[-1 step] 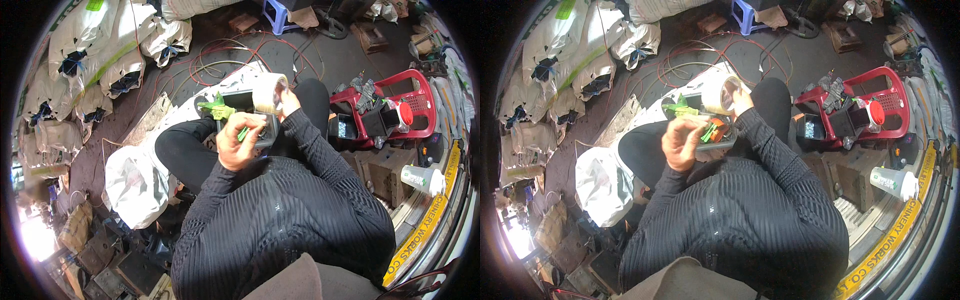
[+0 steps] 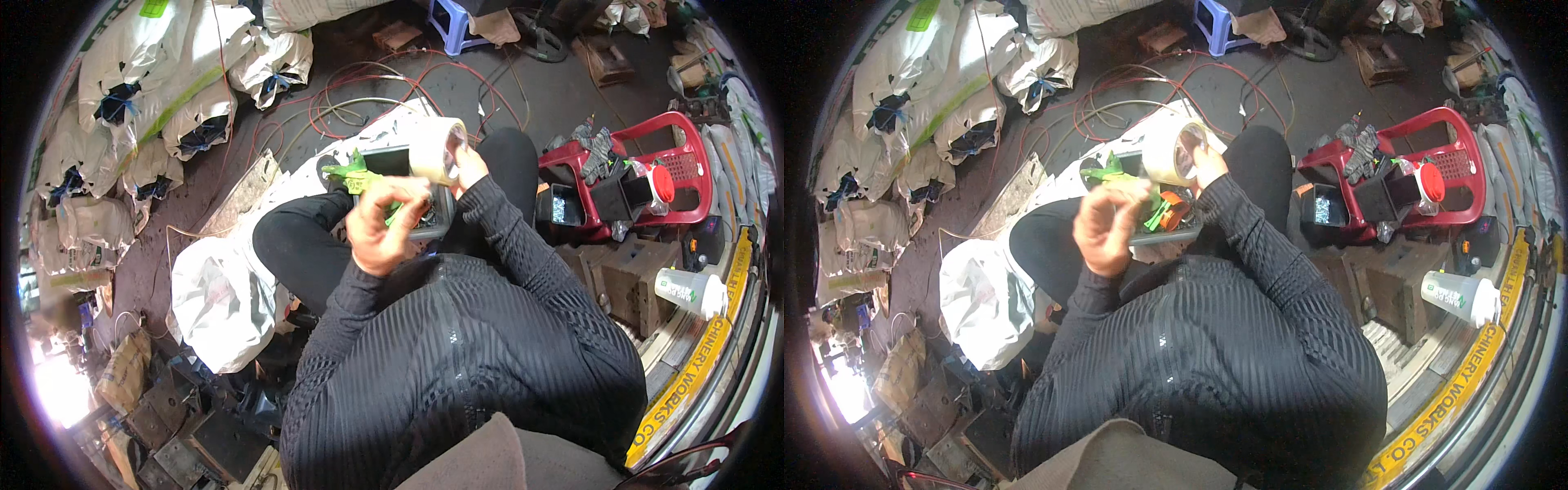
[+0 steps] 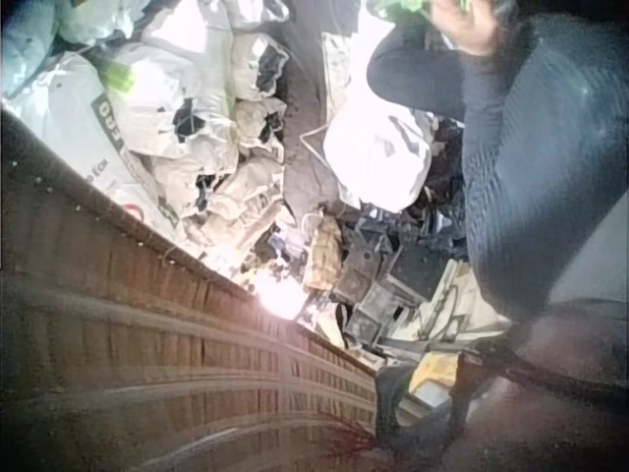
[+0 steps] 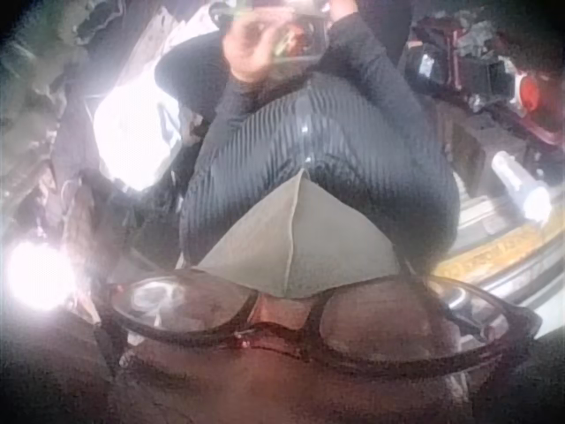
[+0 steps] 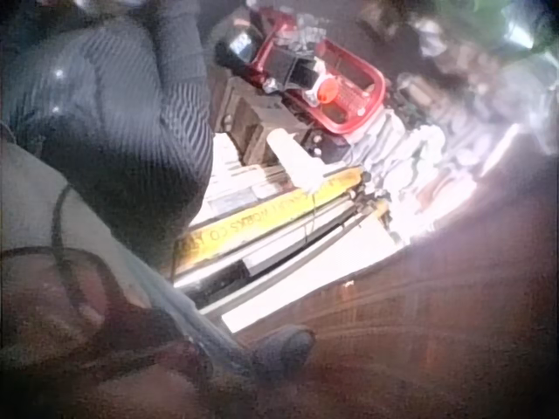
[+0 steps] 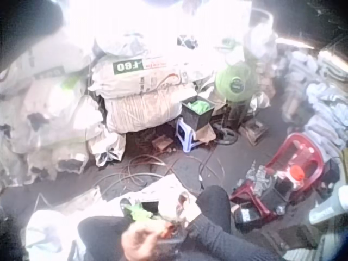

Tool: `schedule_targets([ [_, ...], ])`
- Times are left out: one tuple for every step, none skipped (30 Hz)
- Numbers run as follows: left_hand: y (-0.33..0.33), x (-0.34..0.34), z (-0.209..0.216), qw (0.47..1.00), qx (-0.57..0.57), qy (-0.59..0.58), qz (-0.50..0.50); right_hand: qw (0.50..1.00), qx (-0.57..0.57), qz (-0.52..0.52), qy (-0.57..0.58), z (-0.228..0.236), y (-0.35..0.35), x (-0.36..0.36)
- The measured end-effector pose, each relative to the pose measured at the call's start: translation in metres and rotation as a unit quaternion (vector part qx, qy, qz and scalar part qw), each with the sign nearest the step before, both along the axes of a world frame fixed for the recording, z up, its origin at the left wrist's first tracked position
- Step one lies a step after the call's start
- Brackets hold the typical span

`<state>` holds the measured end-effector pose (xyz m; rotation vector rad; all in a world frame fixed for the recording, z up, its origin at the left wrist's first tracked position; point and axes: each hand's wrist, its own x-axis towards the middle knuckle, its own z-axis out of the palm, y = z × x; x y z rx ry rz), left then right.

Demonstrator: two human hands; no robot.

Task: The person sits on the floor and works on a small electronic device, using a soldering iron to heat components and applying tape to wires. They handle wires, a soldering iron, and tape while seated.

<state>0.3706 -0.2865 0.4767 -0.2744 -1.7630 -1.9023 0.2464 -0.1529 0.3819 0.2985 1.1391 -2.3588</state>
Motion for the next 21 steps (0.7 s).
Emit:
schedule_targets([
  [-0.004, -0.006, 0.004, 0.999, 0.043, 0.030, 0.011, 0.999, -0.006, 0.019, -0.038, -0.001, -0.002, 0.003],
  [-0.009, -0.011, 0.008, 0.996, 0.077, 0.015, 0.040, 0.997, -0.004, 0.059, 0.041, -0.003, -0.007, 0.005],
  [-0.014, -0.014, 0.011, 0.993, 0.096, 0.022, 0.059, 0.995, -0.018, 0.093, 0.011, -0.006, -0.009, 0.008],
  [-0.026, -0.025, 0.014, 0.995, -0.013, 0.018, 0.095, 0.991, -0.034, 0.125, -0.018, -0.010, -0.011, 0.009],
  [-0.036, -0.030, 0.017, 0.984, -0.119, 0.001, 0.133, 0.984, -0.057, 0.163, -0.051, -0.014, -0.012, 0.014],
  [-0.039, -0.034, 0.016, 0.990, -0.103, -0.002, 0.100, 0.970, -0.102, 0.202, -0.091, -0.019, -0.011, 0.017],
  [-0.041, -0.034, 0.015, 0.995, -0.056, -0.042, 0.072, 0.963, -0.085, 0.241, -0.084, -0.023, -0.011, 0.019],
  [-0.044, -0.036, 0.013, 0.995, -0.066, -0.045, 0.068, 0.948, -0.080, 0.292, -0.094, -0.027, -0.010, 0.021],
  [-0.045, -0.036, 0.012, 0.994, -0.071, -0.056, 0.064, 0.935, -0.054, 0.332, -0.110, -0.030, -0.009, 0.023],
  [-0.046, -0.035, 0.011, 0.989, -0.120, -0.034, 0.074, 0.933, -0.038, 0.351, -0.075, -0.031, -0.012, 0.024],
  [-0.047, -0.035, 0.011, 0.992, -0.099, -0.048, 0.065, 0.943, 0.005, 0.333, 0.024, -0.030, -0.015, 0.025],
  [-0.047, -0.032, 0.012, 0.993, -0.077, -0.063, 0.057, 0.948, 0.079, 0.287, 0.109, -0.027, -0.020, 0.028],
  [-0.047, -0.031, 0.013, 0.994, -0.057, -0.075, 0.051, 0.937, 0.156, 0.252, 0.183, -0.022, -0.024, 0.030],
  [-0.049, -0.027, 0.017, 0.989, -0.094, -0.106, 0.034, 0.937, 0.190, 0.207, 0.209, -0.015, -0.028, 0.030],
  [-0.050, -0.027, 0.020, 0.988, -0.115, -0.091, 0.041, 0.914, 0.264, 0.166, 0.261, -0.006, -0.030, 0.028],
  [-0.051, -0.025, 0.025, 0.985, -0.141, -0.091, 0.048, 0.914, 0.203, 0.145, 0.322, 0.005, -0.029, 0.027],
  [-0.051, -0.025, 0.028, 0.979, -0.165, -0.104, 0.058, 0.915, 0.177, 0.132, 0.338, 0.016, -0.027, 0.025],
  [-0.050, -0.024, 0.032, 0.976, -0.174, -0.111, 0.061, 0.870, 0.162, 0.126, 0.448, 0.027, -0.025, 0.025],
  [-0.050, -0.025, 0.035, 0.975, -0.186, -0.100, 0.063, 0.794, 0.234, 0.117, 0.549, 0.036, -0.025, 0.023],
  [-0.050, -0.026, 0.036, 0.972, -0.200, -0.104, 0.062, 0.791, 0.234, 0.114, 0.553, 0.043, -0.030, 0.023],
  [-0.051, -0.029, 0.037, 0.971, -0.220, -0.081, 0.055, 0.784, 0.250, 0.112, 0.557, 0.049, -0.033, 0.022],
])
